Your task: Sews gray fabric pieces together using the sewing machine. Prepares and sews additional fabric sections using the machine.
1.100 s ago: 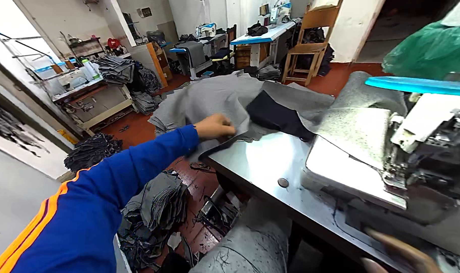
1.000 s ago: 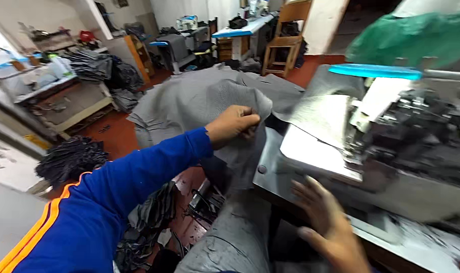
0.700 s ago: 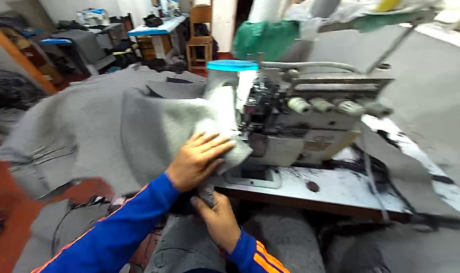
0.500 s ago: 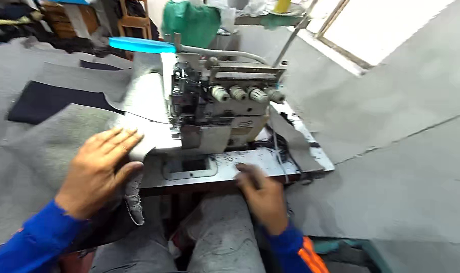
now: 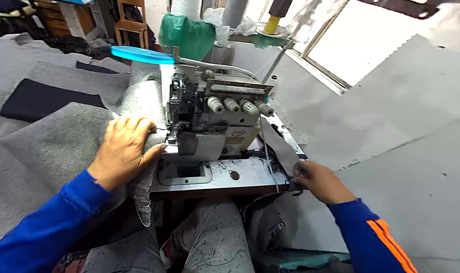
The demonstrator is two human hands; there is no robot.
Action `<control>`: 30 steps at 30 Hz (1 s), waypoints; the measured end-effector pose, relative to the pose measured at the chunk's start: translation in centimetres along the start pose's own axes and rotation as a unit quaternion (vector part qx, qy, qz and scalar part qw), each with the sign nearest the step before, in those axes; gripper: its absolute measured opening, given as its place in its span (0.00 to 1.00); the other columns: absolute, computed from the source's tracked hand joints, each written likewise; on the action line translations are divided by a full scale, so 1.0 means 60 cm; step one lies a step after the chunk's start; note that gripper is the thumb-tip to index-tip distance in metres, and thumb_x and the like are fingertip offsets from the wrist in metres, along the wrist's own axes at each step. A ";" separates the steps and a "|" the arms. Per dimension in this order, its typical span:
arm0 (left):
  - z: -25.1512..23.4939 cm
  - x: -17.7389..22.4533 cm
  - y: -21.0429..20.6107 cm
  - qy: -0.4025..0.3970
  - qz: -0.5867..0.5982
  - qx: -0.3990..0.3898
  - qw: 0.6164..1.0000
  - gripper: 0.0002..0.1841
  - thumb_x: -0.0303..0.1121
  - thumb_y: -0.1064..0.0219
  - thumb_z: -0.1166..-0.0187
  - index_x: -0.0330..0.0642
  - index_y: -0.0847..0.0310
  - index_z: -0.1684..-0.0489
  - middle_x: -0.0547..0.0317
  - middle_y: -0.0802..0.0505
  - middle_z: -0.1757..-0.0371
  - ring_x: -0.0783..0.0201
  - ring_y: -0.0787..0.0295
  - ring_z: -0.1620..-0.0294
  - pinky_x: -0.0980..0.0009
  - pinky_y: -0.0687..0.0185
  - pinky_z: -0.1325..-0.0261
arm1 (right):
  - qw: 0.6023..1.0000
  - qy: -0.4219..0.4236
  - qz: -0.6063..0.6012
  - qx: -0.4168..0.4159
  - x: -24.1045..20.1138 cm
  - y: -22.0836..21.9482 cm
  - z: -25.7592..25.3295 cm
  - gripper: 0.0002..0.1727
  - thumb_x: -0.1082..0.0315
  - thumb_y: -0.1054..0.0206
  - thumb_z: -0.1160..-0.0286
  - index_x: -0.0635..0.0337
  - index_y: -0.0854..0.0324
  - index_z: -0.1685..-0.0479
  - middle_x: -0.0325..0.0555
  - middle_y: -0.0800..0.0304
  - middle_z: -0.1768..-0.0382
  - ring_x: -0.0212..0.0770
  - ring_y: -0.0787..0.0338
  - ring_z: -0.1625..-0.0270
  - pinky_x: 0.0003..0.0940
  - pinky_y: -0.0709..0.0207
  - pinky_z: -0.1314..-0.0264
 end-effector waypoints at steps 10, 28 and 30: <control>-0.077 -0.064 0.056 0.004 0.386 -0.208 0.899 0.21 0.19 0.17 0.43 0.34 0.16 0.50 0.59 0.08 0.67 0.72 0.12 0.67 0.74 0.15 0.59 | 0.939 0.183 -0.095 0.277 -0.215 0.114 0.061 0.34 0.73 0.37 0.35 0.83 0.36 0.26 0.73 0.15 0.52 0.58 0.13 0.54 0.54 0.19 0.51; -0.021 0.016 0.129 -0.066 0.385 -0.032 0.920 0.04 0.19 0.23 0.33 0.31 0.14 0.67 0.52 0.05 0.54 0.68 0.06 0.51 0.74 0.10 0.45 | 0.766 0.271 -0.540 0.219 -0.570 -0.053 0.034 0.36 0.80 0.28 0.51 0.53 0.26 0.33 0.27 0.05 0.63 0.19 0.08 0.62 0.17 0.13 0.59; -0.024 0.018 0.130 -0.056 0.373 -0.002 0.926 0.04 0.20 0.23 0.32 0.33 0.14 0.67 0.59 0.07 0.65 0.75 0.10 0.63 0.80 0.13 0.56 | 0.746 0.275 -0.559 0.234 -0.568 -0.059 0.035 0.33 0.81 0.27 0.52 0.53 0.30 0.40 0.30 0.10 0.59 0.22 0.09 0.62 0.19 0.12 0.59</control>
Point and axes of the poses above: each hand's wrist, its own z-axis away from the middle knuckle, its own y-axis out of the back of the hand, x = y × z, the point moved 4 cm from there along -z, towards the middle knuckle
